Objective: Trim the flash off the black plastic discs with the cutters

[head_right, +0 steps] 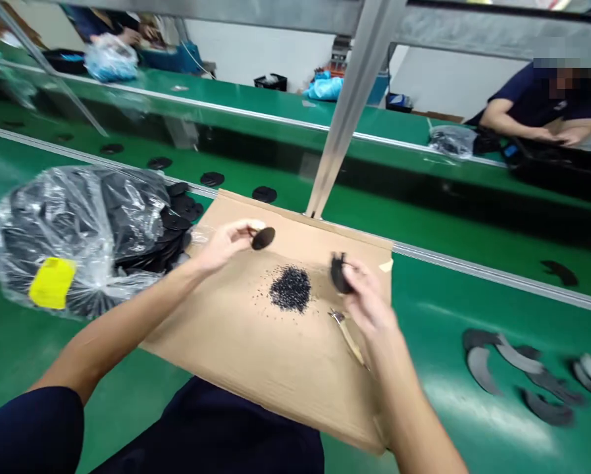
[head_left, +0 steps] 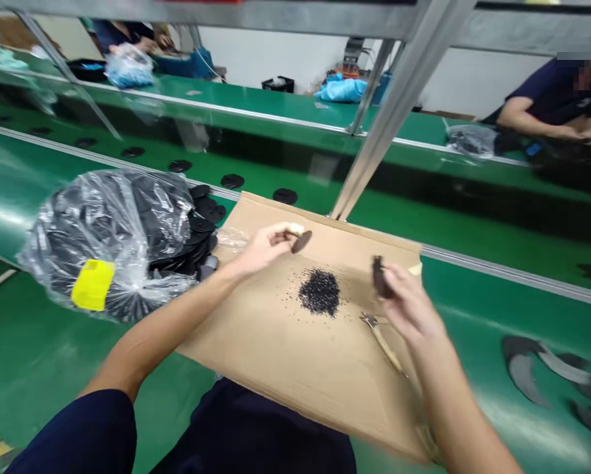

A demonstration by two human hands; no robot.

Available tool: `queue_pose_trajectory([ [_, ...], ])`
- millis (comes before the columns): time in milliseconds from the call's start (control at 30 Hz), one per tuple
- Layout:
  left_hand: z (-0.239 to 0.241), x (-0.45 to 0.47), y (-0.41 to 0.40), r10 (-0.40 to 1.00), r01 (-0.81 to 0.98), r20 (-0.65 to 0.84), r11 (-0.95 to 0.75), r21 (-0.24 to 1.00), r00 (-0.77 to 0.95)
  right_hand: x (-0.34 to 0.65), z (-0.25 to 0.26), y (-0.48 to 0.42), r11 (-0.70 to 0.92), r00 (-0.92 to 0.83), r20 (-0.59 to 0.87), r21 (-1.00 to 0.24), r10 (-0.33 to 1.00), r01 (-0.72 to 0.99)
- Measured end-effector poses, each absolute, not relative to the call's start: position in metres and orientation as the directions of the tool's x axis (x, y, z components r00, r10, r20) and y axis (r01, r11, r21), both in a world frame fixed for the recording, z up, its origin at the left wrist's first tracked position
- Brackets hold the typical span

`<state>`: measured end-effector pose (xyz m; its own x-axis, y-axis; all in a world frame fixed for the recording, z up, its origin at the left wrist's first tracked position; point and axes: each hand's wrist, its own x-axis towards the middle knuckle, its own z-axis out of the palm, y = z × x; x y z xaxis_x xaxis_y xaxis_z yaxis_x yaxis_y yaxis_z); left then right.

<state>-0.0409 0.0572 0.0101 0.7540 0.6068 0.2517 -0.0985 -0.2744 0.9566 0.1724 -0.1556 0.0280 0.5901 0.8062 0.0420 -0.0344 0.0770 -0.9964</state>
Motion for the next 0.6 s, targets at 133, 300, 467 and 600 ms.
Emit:
queue_pose_trajectory([
  [133,-0.014,-0.006,-0.014,0.537,-0.223,0.114,0.143,0.964,0.836,0.132,0.017,-0.148,-0.007,0.539,-0.104,-0.984,0.836,-0.180],
  [300,-0.028,-0.009,-0.049,0.440,-0.204,0.061,0.286,0.936,0.896,0.115,0.004,-0.154,0.025,0.583,-0.113,-0.974,0.804,-0.224],
  [467,-0.042,-0.010,-0.047,0.606,-0.210,0.066,0.169,0.963,0.793,0.113,-0.007,-0.159,0.002,0.558,-0.153,-0.964,0.816,-0.268],
  [600,-0.041,-0.017,-0.028,0.700,-0.200,0.047,0.139,0.970,0.712,0.115,-0.009,-0.162,-0.042,0.507,-0.213,-0.944,0.835,-0.327],
])
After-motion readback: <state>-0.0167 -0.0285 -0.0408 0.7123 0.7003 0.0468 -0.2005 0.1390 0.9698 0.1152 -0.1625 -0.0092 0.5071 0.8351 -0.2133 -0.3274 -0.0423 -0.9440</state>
